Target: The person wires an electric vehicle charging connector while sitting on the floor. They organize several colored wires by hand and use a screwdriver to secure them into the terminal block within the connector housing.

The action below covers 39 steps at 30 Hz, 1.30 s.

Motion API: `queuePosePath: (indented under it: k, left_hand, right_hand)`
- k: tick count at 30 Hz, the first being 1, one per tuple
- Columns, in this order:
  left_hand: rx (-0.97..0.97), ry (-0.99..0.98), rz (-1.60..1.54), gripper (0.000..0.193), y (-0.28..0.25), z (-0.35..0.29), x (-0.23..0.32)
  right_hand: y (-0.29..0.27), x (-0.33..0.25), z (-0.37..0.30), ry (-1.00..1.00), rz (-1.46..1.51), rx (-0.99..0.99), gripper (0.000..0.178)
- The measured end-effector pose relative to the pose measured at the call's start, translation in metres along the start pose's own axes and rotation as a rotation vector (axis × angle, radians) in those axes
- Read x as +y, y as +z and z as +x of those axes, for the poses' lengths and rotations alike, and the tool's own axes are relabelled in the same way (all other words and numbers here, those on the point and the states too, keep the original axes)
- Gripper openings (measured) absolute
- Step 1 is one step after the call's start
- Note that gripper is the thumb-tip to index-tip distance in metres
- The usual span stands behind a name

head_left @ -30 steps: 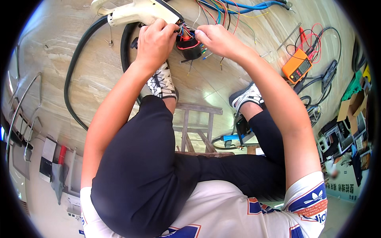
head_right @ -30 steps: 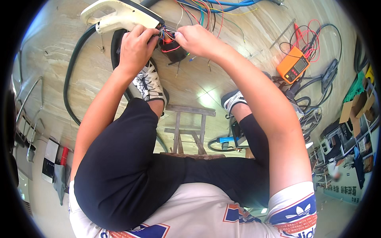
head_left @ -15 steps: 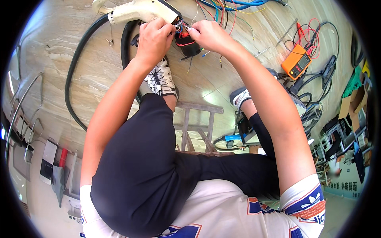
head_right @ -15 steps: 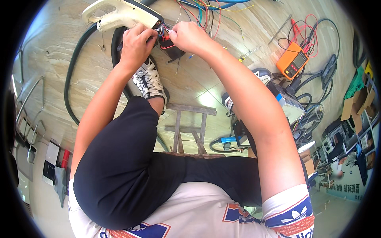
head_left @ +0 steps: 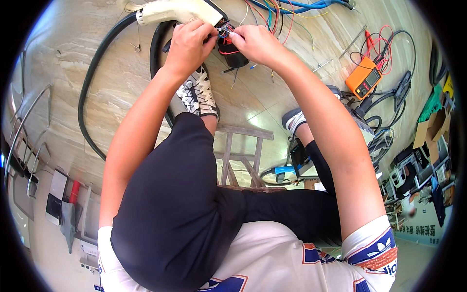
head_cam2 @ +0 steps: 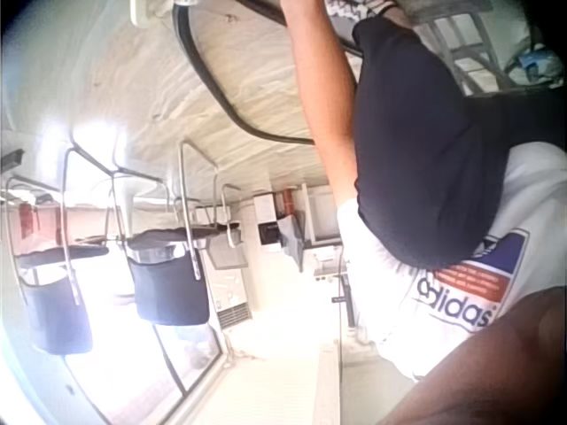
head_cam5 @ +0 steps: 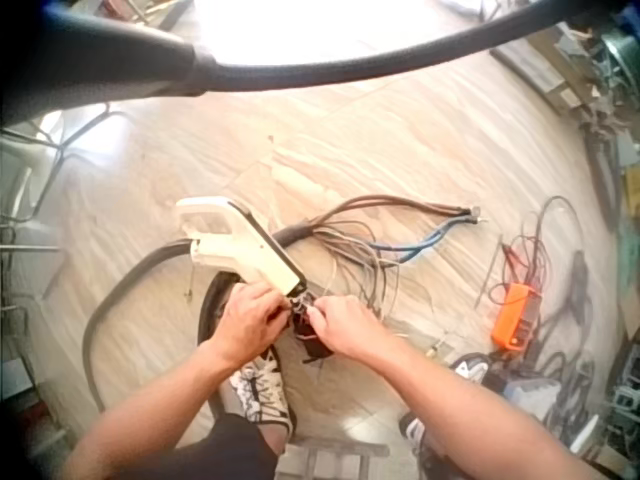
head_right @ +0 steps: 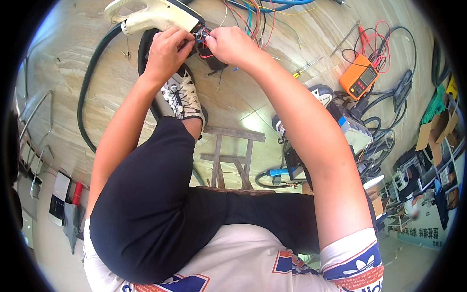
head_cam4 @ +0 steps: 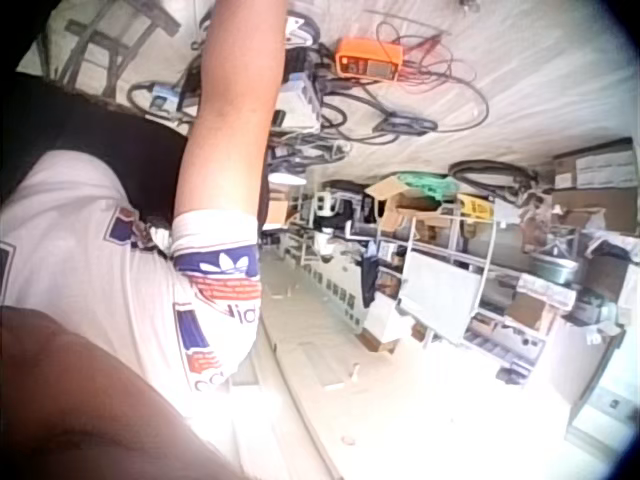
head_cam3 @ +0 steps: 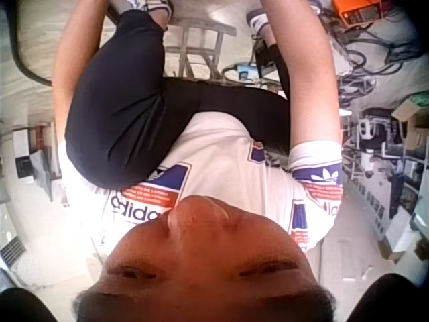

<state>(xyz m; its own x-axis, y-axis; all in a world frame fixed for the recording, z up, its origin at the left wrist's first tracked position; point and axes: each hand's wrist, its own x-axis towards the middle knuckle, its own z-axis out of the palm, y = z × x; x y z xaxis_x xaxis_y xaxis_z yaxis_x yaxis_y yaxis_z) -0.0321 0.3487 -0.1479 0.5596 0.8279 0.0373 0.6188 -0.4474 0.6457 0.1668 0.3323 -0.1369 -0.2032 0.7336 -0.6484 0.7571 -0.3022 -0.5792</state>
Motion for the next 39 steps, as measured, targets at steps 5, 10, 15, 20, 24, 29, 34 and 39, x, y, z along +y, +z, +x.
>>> queuePosePath:
  k: [5, 10, 15, 20, 24, 29, 34, 39]
  left_hand:
    - [-0.013, -0.009, -0.003, 0.011, -0.001, 0.002, -0.001]
    - [-0.007, -0.014, -0.008, 0.011, -0.001, 0.002, -0.001]
    - [-0.020, -0.012, -0.020, 0.011, -0.002, 0.004, -0.002]
    - [0.032, -0.020, -0.041, 0.012, -0.002, 0.006, -0.001]
    - [0.022, -0.060, -0.043, 0.015, -0.002, 0.008, 0.001]
    - [0.025, -0.070, -0.070, 0.015, -0.002, 0.009, 0.000]
    - [0.012, -0.057, -0.070, 0.016, -0.002, 0.008, -0.003]
    - [-0.002, -0.059, -0.052, 0.016, -0.003, 0.009, -0.002]
  right_hand:
    - [0.002, 0.000, 0.003, -0.042, -0.047, -0.018, 0.031]
    - [0.006, -0.011, -0.005, -0.044, 0.028, 0.004, 0.031]
    - [0.011, -0.010, -0.012, 0.012, 0.138, 0.097, 0.031]
    - [0.016, -0.009, -0.006, 0.061, 0.173, 0.030, 0.035]
    - [0.023, -0.019, -0.015, 0.232, 0.468, -0.098, 0.038]
    - [0.045, -0.034, -0.025, 0.315, 0.888, -0.098, 0.030]
    - [0.053, -0.040, -0.022, 0.324, 0.984, -0.044, 0.026]
    - [0.058, -0.042, -0.019, 0.334, 1.005, -0.012, 0.023]
